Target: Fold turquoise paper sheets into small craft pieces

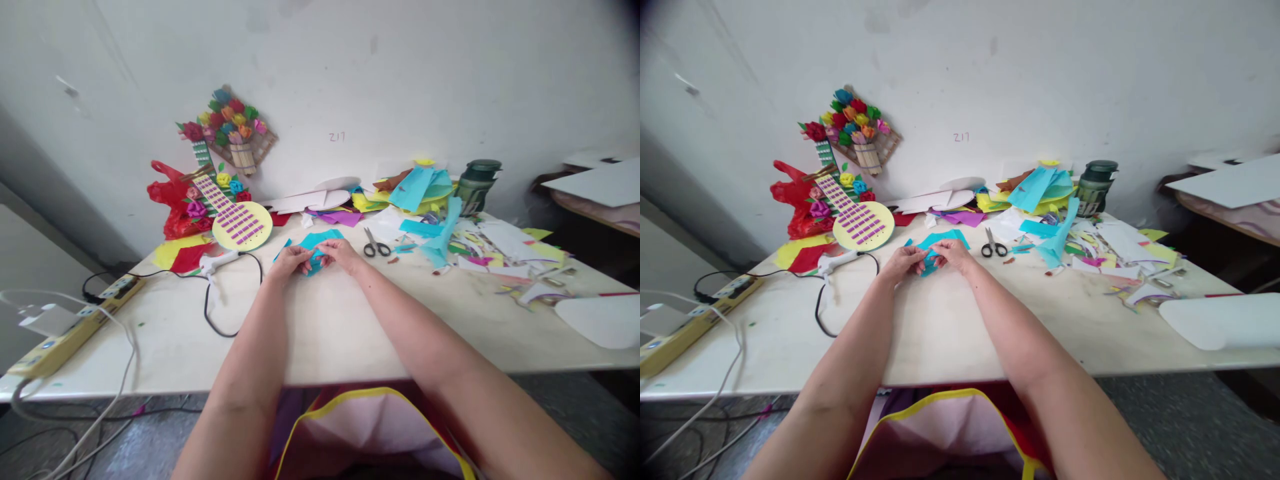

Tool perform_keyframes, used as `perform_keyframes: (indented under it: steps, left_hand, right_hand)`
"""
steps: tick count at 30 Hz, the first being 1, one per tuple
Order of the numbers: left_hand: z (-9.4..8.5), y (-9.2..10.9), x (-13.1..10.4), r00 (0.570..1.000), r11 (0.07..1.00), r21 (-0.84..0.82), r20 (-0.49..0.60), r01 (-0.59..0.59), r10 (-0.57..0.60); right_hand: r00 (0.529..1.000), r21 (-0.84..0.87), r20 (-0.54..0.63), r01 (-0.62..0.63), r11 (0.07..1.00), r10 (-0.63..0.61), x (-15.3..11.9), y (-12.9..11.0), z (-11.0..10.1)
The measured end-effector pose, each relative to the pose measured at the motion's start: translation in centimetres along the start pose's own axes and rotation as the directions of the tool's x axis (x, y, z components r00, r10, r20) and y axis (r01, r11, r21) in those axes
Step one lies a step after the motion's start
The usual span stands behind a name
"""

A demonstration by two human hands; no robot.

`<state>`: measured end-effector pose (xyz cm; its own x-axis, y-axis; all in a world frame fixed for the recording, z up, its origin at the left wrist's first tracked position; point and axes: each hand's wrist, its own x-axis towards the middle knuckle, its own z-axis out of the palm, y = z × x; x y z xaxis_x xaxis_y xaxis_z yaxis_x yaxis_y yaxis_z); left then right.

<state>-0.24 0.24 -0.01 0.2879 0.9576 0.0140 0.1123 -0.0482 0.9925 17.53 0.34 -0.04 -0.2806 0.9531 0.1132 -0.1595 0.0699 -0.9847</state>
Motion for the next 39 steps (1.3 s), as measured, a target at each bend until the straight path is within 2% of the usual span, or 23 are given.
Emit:
perform_keyframes:
  steps: [6,13,22,33,39]
  left_hand:
    - [-0.4,-0.4,0.2,1.000,0.995,-0.097,-0.004,-0.005,0.005]
    - [-0.5,-0.5,0.3,1.000,0.987,-0.159,-0.007,0.000,-0.001]
    - [-0.5,-0.5,0.3,1.000,0.987,-0.162,-0.008,-0.002,0.001]
    - [-0.3,-0.2,0.1,1.000,0.987,-0.162,-0.016,0.004,-0.007]
    - [-0.3,-0.1,0.1,0.999,0.991,-0.130,-0.049,-0.022,0.015]
  right_hand:
    - [0.998,0.154,0.060,0.010,0.988,-0.019,-0.1,-0.3,-0.7]
    - [0.999,0.047,0.002,0.035,0.998,-0.035,-0.3,-0.5,-0.6]
    - [0.995,-0.008,-0.044,0.091,0.996,-0.091,0.0,-0.3,-0.8]
    - [0.995,0.048,-0.067,0.077,0.996,-0.073,0.0,-0.4,-0.8]
    - [0.988,0.136,-0.148,0.067,0.988,-0.047,0.4,-0.1,-1.2]
